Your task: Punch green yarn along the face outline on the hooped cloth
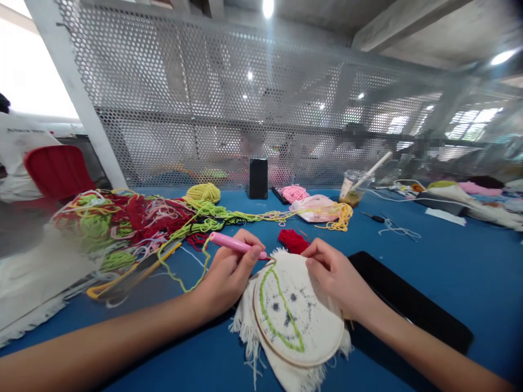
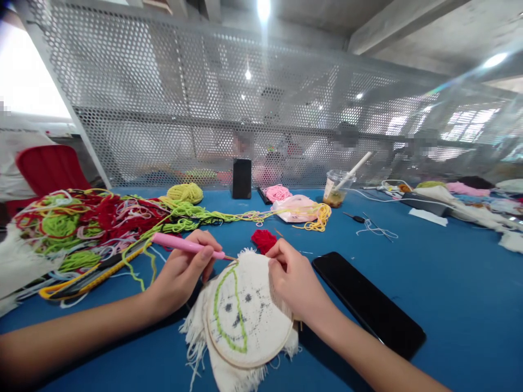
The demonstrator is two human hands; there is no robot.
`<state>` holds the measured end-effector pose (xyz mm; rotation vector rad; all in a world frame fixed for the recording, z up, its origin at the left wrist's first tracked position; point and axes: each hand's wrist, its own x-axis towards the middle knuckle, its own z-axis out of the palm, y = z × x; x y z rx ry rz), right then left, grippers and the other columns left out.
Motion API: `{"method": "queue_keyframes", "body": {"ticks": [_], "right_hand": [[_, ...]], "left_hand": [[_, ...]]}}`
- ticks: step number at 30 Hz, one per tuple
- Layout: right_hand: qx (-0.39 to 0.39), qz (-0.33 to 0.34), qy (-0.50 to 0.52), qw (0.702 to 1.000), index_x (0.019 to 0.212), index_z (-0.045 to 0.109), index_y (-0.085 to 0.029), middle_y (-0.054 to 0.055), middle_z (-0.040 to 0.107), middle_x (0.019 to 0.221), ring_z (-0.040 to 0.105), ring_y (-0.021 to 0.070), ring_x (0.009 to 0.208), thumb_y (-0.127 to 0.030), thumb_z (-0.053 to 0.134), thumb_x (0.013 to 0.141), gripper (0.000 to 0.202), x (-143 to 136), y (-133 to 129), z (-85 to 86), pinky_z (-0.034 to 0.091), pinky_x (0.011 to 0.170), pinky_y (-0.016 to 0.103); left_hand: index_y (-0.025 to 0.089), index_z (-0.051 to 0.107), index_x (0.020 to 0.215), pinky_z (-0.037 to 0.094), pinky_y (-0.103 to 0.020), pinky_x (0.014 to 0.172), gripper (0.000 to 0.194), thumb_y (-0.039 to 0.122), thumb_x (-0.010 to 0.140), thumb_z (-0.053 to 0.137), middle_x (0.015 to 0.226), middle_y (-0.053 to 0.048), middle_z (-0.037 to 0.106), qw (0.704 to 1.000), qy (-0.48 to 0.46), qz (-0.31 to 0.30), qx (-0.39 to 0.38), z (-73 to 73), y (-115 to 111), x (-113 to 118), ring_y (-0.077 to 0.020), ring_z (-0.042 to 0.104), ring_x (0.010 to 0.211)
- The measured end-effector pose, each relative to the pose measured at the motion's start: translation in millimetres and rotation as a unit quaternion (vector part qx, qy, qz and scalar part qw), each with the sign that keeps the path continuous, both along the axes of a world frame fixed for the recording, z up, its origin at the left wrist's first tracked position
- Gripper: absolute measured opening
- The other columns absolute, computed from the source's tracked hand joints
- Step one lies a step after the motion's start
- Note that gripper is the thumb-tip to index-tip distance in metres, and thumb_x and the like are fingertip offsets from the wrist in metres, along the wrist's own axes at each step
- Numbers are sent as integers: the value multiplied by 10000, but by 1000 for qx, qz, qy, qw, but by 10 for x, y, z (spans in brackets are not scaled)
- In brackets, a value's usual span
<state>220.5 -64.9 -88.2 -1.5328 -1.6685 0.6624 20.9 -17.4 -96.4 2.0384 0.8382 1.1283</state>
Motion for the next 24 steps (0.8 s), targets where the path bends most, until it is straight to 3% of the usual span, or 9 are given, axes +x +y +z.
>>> {"method": "queue_keyframes", "body": {"ticks": [7,13,19,24], "right_hand": [[-2,5,2,1000,755,440,-199,-11,547,635,467,121,574,-179,382,801,76,-1,-4,-3,320,505,240],[3,0,-14,1000,753,430,-202,-12,546,630,457,118,561,-182,379,808,76,-53,-57,86,312,490,240],[-11,6,-12,1000,744,425,-199,-16,540,615,453,116,560,-187,389,803,70,-13,-10,24,315,500,243],[-20,5,-7,1000,741,429,-199,-22,519,594,429,110,537,-188,383,801,76,11,17,-25,305,491,241]], "left_hand": [[179,496,824,397,-228,538,184,267,880,345,661,1,517,998,56,0,43,25,12,10,-115,498,613],[153,522,802,415,-267,667,98,175,834,433,802,-31,547,982,83,-91,143,-21,61,107,-129,499,739],[173,515,801,420,-262,672,174,237,875,371,788,-13,554,995,71,-37,51,41,27,55,-123,521,740],[188,488,828,396,-225,515,212,292,891,315,536,38,451,1000,8,-9,3,29,13,8,-107,488,538]]}}
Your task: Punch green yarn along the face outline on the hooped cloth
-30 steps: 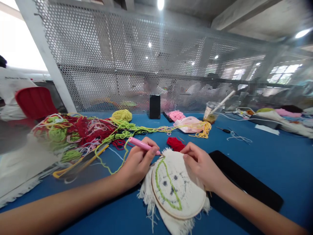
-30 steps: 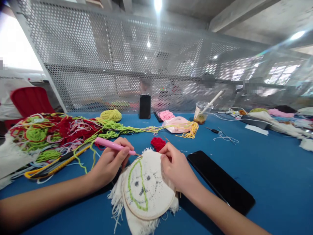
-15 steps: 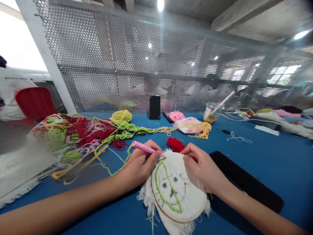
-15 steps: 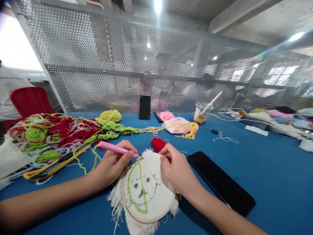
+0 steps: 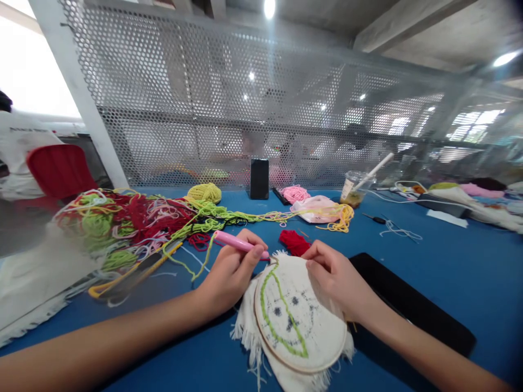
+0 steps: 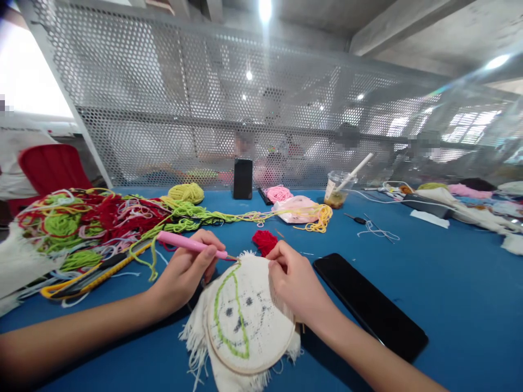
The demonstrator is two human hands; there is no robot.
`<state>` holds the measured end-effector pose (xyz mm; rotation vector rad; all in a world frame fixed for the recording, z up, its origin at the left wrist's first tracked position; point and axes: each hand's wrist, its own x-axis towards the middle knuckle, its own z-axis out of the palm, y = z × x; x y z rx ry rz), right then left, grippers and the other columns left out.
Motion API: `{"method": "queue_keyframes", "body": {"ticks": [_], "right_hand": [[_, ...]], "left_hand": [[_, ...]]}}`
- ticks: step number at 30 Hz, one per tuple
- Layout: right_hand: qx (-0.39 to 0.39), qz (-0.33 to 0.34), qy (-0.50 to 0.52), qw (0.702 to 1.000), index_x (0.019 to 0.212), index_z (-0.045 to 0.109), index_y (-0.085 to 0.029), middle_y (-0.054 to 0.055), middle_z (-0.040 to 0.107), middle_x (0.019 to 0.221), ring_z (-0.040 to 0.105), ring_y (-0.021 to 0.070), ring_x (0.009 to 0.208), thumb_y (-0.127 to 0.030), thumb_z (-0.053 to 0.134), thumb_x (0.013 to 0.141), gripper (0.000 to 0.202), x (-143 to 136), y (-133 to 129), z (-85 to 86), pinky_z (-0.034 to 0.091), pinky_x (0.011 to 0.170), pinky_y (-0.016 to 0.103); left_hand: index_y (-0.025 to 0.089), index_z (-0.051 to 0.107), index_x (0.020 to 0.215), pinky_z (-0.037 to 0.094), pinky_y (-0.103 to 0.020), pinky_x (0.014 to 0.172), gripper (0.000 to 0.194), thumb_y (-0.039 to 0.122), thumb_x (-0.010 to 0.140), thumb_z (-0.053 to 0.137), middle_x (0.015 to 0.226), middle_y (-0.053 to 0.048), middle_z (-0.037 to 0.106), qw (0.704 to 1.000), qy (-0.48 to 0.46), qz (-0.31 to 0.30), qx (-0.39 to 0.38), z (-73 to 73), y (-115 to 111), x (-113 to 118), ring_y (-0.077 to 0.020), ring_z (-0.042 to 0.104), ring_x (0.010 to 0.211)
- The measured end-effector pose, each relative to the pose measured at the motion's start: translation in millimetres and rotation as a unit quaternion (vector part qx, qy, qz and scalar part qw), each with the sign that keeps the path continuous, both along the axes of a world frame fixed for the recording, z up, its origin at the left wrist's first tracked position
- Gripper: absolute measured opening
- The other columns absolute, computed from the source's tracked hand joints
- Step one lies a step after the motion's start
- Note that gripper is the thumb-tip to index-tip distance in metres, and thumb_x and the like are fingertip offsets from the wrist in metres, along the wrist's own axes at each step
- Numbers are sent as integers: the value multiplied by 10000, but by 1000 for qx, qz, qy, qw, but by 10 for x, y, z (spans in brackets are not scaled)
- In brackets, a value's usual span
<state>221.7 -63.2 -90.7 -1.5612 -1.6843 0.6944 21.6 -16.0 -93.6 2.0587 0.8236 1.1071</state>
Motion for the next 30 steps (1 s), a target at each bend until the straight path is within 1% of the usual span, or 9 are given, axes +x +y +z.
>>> {"method": "queue_keyframes", "body": {"ticks": [3,7,10,14,16,18,20,25,30], "right_hand": [[0,1,-1,1000,740,433,-199,-20,523,601,433,111,545,-184,386,797,76,-4,3,0,306,495,241],[-1,-4,-2,1000,736,433,-198,-19,523,600,435,112,545,-181,391,793,73,-10,-8,17,308,497,239],[-5,-4,1,1000,732,433,-197,-19,524,593,430,110,533,-180,395,790,71,-15,-20,30,306,491,236],[4,-5,5,1000,728,438,-194,-12,536,613,451,113,550,-176,395,792,79,-39,-41,53,316,495,233],[13,-1,5,1000,732,441,-194,-14,534,615,451,112,550,-174,392,796,83,-59,-59,67,316,491,230],[22,3,3,1000,738,440,-196,-22,519,597,431,108,532,-174,387,800,84,-78,-77,78,305,478,227],[23,7,4,1000,746,442,-198,-27,512,590,419,105,522,-171,384,801,84,-91,-86,84,299,470,224],[11,13,5,1000,743,449,-190,-15,532,614,450,111,553,-165,395,790,76,-73,-54,80,324,500,230],[17,11,-11,1000,729,457,-187,-5,529,613,463,119,557,-165,395,787,87,-27,-17,30,315,501,241]], "left_hand": [[190,490,828,369,-216,460,215,297,890,314,489,53,408,1000,2,-4,-14,-12,1,9,-97,439,459],[191,490,833,366,-211,448,192,280,885,329,493,52,418,1000,16,-9,-9,7,-5,13,-97,444,463],[191,491,836,387,-219,481,190,273,886,327,546,34,458,1000,27,-11,6,23,-6,5,-108,482,530],[179,506,821,419,-255,613,164,238,876,363,722,-7,534,997,46,-19,52,6,8,20,-123,518,689],[168,519,825,417,-268,661,130,213,860,402,793,-23,545,994,57,-46,82,-16,21,49,-127,515,737],[159,527,834,416,-266,660,109,195,848,424,814,-32,545,989,72,-75,101,-31,33,82,-129,509,749],[157,528,841,414,-257,639,102,191,844,432,813,-32,544,987,90,-87,101,-31,39,106,-129,505,745],[165,526,802,415,-252,642,158,220,866,393,798,-17,548,994,81,-52,55,19,4,76,-124,513,731],[177,491,828,390,-217,513,188,264,885,335,750,-17,534,999,29,-7,11,16,-24,3,-117,513,659]]}}
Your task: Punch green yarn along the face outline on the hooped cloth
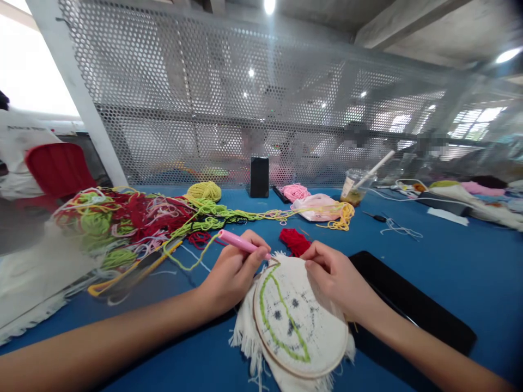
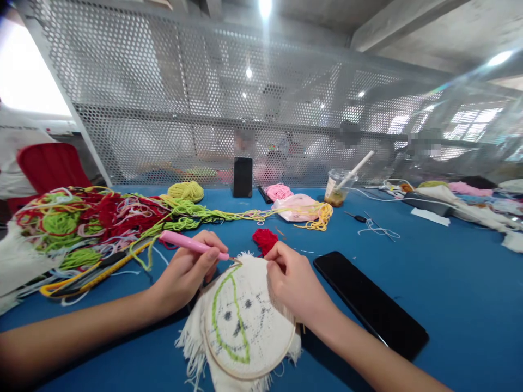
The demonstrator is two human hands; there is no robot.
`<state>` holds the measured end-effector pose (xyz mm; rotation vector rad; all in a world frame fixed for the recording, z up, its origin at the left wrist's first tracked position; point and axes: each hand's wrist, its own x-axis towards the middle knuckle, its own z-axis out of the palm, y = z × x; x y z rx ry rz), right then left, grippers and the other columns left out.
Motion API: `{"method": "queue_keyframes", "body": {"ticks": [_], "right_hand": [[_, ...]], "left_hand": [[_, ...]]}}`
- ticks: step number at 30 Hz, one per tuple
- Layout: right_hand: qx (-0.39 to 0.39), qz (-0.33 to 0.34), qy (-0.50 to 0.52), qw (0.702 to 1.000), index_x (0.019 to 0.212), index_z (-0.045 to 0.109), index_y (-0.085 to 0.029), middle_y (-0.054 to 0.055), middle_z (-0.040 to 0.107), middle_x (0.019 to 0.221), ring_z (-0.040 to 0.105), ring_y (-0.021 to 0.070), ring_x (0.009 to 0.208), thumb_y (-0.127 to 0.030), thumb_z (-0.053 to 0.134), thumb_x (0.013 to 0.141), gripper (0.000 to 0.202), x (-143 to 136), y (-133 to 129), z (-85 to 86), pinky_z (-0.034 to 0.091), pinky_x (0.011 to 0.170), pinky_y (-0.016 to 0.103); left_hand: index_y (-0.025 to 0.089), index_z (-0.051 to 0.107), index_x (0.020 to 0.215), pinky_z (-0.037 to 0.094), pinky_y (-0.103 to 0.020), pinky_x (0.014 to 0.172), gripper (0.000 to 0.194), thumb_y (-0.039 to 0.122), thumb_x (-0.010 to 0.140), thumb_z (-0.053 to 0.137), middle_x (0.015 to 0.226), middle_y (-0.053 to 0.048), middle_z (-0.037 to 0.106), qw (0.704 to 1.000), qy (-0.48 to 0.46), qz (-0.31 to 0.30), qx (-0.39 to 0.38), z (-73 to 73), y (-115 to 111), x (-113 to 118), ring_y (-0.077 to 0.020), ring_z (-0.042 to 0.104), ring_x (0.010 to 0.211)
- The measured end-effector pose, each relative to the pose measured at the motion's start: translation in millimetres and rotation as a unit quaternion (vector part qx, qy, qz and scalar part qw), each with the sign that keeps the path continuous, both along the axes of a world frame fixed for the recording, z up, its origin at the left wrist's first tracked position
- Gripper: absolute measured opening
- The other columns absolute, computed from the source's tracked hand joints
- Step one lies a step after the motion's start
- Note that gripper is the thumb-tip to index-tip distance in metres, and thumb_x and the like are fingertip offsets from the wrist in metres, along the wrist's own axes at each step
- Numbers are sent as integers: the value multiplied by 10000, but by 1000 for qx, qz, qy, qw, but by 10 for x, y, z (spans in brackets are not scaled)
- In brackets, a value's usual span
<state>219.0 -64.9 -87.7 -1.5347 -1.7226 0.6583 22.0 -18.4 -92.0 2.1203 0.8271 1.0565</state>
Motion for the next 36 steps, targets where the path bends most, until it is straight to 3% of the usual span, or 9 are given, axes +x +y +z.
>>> {"method": "queue_keyframes", "body": {"ticks": [4,8,15,22,31,33,36], "right_hand": [[-9,1,9,1000,724,455,-188,-5,531,610,461,117,547,-160,396,779,85,2,5,-21,315,494,239],[-10,0,12,1000,711,449,-189,-9,522,601,455,117,547,-156,396,772,87,-17,-7,-1,315,492,237],[-8,-6,15,1000,707,448,-188,-12,511,590,443,113,535,-165,395,771,86,-23,-6,0,311,485,233],[-4,-7,0,1000,708,459,-192,-10,539,590,461,120,539,-157,395,770,95,-19,-24,0,317,492,240],[6,2,-3,1000,732,486,-192,-12,544,606,460,118,546,-161,397,783,108,-82,-86,86,325,502,243],[-13,0,16,1000,750,489,-186,-5,551,612,474,122,552,-188,408,786,88,-59,-51,113,335,501,243],[0,-27,47,999,861,499,-182,28,587,768,519,137,649,-258,433,794,121,33,31,148,378,550,250]], "left_hand": [[185,485,845,363,-206,460,204,291,889,316,665,2,512,1000,-14,1,-12,-28,12,-5,-101,476,547],[185,480,848,361,-198,457,185,288,887,332,711,1,525,1000,-8,-2,-21,-29,17,11,-87,461,529],[181,482,843,371,-198,477,177,265,886,333,812,-13,530,1000,-4,-22,-7,-9,1,7,-83,476,577],[165,521,809,416,-261,656,162,223,868,382,785,-15,543,998,30,-36,44,-13,18,42,-121,516,726],[159,525,780,417,-266,661,134,200,849,418,773,-22,545,991,70,-89,75,-23,37,123,-132,509,734],[158,522,782,414,-266,672,148,203,856,402,791,-23,549,992,66,-78,68,-19,38,114,-129,510,741],[166,529,808,409,-269,680,177,233,870,378,799,-15,557,998,49,-13,42,4,51,84,-128,514,740]]}}
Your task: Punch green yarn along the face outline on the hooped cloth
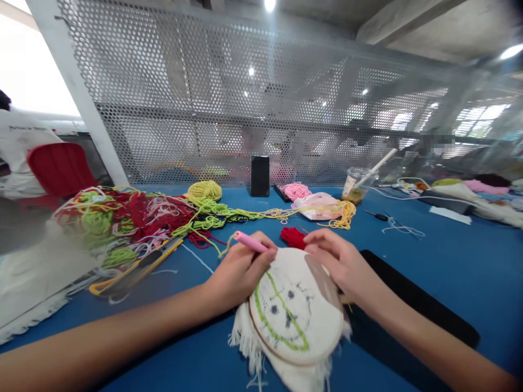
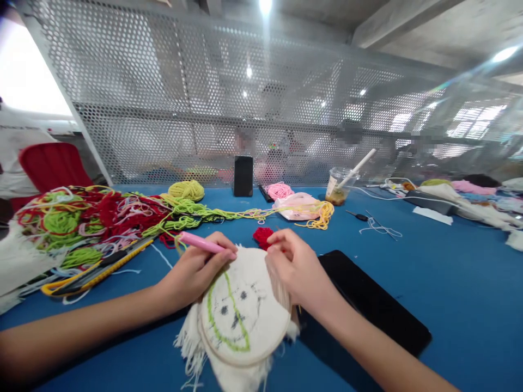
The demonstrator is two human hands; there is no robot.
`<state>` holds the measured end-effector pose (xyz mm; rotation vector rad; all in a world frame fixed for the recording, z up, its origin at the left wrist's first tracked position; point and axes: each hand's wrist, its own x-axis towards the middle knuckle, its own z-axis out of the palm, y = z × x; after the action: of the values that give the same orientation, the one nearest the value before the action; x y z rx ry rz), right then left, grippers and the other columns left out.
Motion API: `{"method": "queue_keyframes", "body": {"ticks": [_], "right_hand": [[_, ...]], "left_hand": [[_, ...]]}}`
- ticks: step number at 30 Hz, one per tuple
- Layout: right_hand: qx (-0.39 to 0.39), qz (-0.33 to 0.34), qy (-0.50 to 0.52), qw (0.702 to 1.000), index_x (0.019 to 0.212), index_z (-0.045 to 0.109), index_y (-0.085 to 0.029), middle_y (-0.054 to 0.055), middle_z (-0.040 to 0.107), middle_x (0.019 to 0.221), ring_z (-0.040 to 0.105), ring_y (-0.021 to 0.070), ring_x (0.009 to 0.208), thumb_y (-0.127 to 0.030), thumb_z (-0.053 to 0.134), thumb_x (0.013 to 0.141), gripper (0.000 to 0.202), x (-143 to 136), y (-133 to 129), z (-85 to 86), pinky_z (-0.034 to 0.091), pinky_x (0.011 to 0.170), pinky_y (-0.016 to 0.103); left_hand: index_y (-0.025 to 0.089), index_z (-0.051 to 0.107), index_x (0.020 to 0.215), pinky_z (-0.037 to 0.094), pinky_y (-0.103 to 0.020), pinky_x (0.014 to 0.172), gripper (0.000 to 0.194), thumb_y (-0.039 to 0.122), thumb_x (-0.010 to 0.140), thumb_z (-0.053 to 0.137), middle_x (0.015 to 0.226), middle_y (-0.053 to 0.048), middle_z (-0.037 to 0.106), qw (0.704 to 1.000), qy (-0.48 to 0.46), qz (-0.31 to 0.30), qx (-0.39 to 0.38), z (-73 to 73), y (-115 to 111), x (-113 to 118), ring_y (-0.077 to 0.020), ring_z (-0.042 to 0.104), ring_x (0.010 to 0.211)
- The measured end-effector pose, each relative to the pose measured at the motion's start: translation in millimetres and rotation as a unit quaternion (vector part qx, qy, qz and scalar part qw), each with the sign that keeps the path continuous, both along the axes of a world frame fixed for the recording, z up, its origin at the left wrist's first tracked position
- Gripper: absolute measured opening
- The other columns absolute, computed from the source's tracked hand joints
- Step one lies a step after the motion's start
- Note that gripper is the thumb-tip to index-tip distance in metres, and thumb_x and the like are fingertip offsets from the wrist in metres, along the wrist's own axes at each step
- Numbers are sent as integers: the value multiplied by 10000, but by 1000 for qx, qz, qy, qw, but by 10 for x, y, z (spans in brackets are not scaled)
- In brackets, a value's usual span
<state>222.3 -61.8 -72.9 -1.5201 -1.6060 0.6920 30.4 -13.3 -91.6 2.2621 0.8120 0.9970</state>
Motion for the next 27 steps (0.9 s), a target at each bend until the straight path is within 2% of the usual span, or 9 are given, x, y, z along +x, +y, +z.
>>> {"method": "queue_keyframes", "body": {"ticks": [4,6,8,12,14,18,22,25,27], "right_hand": [[-7,28,-74,997,776,538,-187,30,580,750,508,140,642,-325,456,790,161,129,76,-10,388,570,266],[-11,42,-126,991,739,546,-194,29,573,705,499,143,626,-317,474,778,148,158,74,-41,378,560,272],[9,23,-179,983,753,550,-202,36,568,712,497,155,651,-311,495,763,122,172,54,-73,366,558,278],[-7,10,-252,968,732,531,-207,34,551,710,479,157,633,-321,471,778,137,187,21,-108,342,535,283],[-27,30,-208,977,759,520,-207,26,550,718,480,146,631,-294,443,798,122,182,26,-106,355,550,278],[-52,18,6,998,897,492,-196,27,538,773,496,126,655,-268,437,808,127,148,43,-56,390,561,246],[-114,3,200,973,1002,491,-184,40,564,807,517,111,638,-276,482,787,235,88,13,15,400,526,213],[-154,-9,269,951,993,517,-158,77,602,852,562,137,713,-281,502,775,251,31,-12,10,433,574,221],[-161,10,286,945,974,527,-157,93,612,920,582,155,782,-297,511,770,248,6,-19,-26,454,633,232]], "left_hand": [[166,525,794,414,-255,630,231,277,881,342,801,-16,556,997,-28,74,-26,23,21,-23,-128,519,710],[168,526,789,402,-232,548,235,285,878,342,774,-10,548,996,-28,78,-30,18,23,-22,-112,504,634],[174,528,801,377,-215,485,230,289,876,344,725,0,535,996,-26,74,-35,9,20,-18,-101,482,571],[178,529,803,384,-217,496,226,285,876,345,691,3,531,997,-20,70,-33,7,12,-12,-108,490,580],[176,531,799,406,-234,571,219,270,875,349,739,-2,546,997,-16,70,-16,15,10,-12,-117,505,643],[181,514,786,411,-248,644,199,258,876,354,756,5,544,998,-13,68,-9,22,9,-16,-118,509,688],[192,482,796,375,-207,477,196,294,880,338,635,31,494,996,-11,68,-56,2,18,-27,-91,462,514],[193,475,802,330,-192,408,198,306,880,333,603,40,469,995,-18,71,-68,-14,28,-30,-74,408,436],[191,475,806,320,-191,400,199,310,879,333,596,42,465,995,-14,74,-71,-17,33,-27,-72,396,426]]}}
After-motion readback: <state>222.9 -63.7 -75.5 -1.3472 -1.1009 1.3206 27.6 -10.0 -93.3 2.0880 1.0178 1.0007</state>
